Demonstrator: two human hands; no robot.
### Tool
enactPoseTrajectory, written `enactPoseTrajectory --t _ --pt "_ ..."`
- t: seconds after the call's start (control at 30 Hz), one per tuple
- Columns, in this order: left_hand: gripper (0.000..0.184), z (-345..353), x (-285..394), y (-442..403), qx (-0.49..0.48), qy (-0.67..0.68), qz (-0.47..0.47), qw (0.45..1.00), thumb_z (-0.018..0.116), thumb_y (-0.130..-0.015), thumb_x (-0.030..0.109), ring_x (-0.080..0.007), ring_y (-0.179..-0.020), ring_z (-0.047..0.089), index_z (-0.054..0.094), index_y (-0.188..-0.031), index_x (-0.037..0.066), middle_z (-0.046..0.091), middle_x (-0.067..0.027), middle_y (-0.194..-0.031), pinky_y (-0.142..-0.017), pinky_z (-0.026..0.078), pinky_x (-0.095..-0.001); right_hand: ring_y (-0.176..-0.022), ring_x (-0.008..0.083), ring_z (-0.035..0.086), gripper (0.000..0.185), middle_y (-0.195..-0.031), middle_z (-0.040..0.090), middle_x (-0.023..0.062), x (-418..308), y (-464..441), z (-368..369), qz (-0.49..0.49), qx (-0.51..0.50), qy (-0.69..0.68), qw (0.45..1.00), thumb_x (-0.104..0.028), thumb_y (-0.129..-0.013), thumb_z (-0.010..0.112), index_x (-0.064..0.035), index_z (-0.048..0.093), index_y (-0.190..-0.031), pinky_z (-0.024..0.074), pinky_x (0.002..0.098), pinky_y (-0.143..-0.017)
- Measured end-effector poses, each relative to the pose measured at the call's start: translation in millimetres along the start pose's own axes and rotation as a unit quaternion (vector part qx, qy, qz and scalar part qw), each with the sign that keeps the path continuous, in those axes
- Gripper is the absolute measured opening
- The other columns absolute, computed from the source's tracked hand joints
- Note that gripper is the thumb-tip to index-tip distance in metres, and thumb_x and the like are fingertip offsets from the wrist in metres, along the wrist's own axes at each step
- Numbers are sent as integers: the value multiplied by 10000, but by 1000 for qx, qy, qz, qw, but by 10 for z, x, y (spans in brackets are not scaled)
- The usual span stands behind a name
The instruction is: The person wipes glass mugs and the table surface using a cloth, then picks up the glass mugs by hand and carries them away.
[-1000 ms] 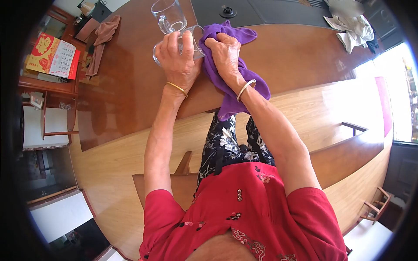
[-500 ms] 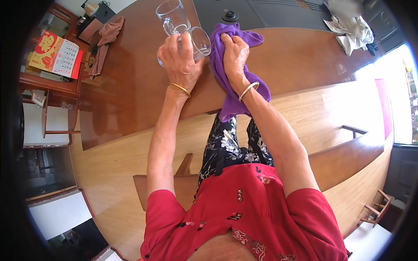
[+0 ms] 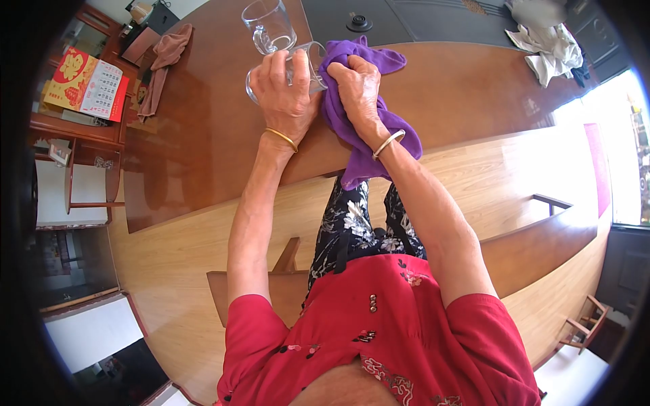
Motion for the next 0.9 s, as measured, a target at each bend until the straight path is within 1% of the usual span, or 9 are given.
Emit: enactPoseTrajectory --t 0.13,0.23,0.37,0.53,0.57,0.63,0.73,0.87,0.9 --pt "757 12 -10 13 7 4 -15 1000 797 -593 136 -322 -1108 462 453 -1265 84 453 -140 -1191 -881 352 -476 -513 186 457 261 -555 518 190 -65 -2 0 -73 21 83 994 -172 -689 639 61 543 -621 417 361 -543" --pt "745 13 -17 21 6 0 -16 1000 794 -597 142 -322 -1107 465 459 -1259 85 455 -139 -1188 -880 354 -475 -505 228 452 284 -567 539 203 -84 -2 14 -74 27 81 994 -190 -691 642 61 537 -610 419 379 -550" --pt "727 18 -2 14 1 2 0 1000 791 -611 149 -324 -1103 471 463 -1258 96 463 -133 -1184 -881 355 -478 -510 206 445 281 -556 528 193 -76 -23 9 -60 9 81 995 -186 -688 638 64 537 -611 413 382 -550" --pt "730 -4 8 5 5 3 9 1000 796 -608 155 -324 -1099 474 465 -1257 100 465 -131 -1184 -882 356 -478 -519 158 420 254 -548 516 181 -86 19 -15 9 -4 24 1000 -155 -684 623 67 529 -604 403 365 -538" --pt "734 -5 13 7 4 0 10 1000 799 -606 161 -324 -1097 475 464 -1256 98 464 -131 -1185 -882 356 -478 -519 158 420 254 -548 516 181 -69 18 -8 9 -4 25 1000 -155 -684 623 67 529 -604 403 365 -538" --pt "732 -15 -15 8 -1 8 -9 1000 798 -608 167 -322 -1097 475 464 -1256 97 465 -131 -1184 -881 356 -478 -510 157 414 253 -546 512 183 -94 22 5 -63 12 53 997 -149 -687 624 70 525 -607 400 360 -530" --pt "733 2 -30 20 -1 15 -25 1000 798 -606 175 -320 -1097 476 465 -1255 96 467 -128 -1183 -880 357 -477 -506 154 413 253 -547 510 191 -79 9 25 -83 16 57 995 -147 -687 627 74 526 -615 399 361 -526" --pt "741 15 -16 14 11 7 -8 1000 804 -593 169 -316 -1099 475 467 -1249 99 466 -120 -1185 -879 358 -476 -511 143 405 245 -508 478 157 -108 6 25 -90 20 56 994 -139 -694 620 71 528 -607 395 356 -520" --pt "741 11 -13 12 10 6 -8 1000 804 -593 169 -316 -1099 475 467 -1249 99 466 -120 -1185 -879 358 -476 -521 135 400 229 -495 445 123 -114 9 19 -52 21 45 997 -122 -693 608 66 522 -597 387 349 -518"
Point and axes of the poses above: each hand's wrist, its own y-axis away from the middle knuckle, its own z-axis out of the palm, x = y × z, the point moved 5 cm from there along -y, towards the middle knuckle
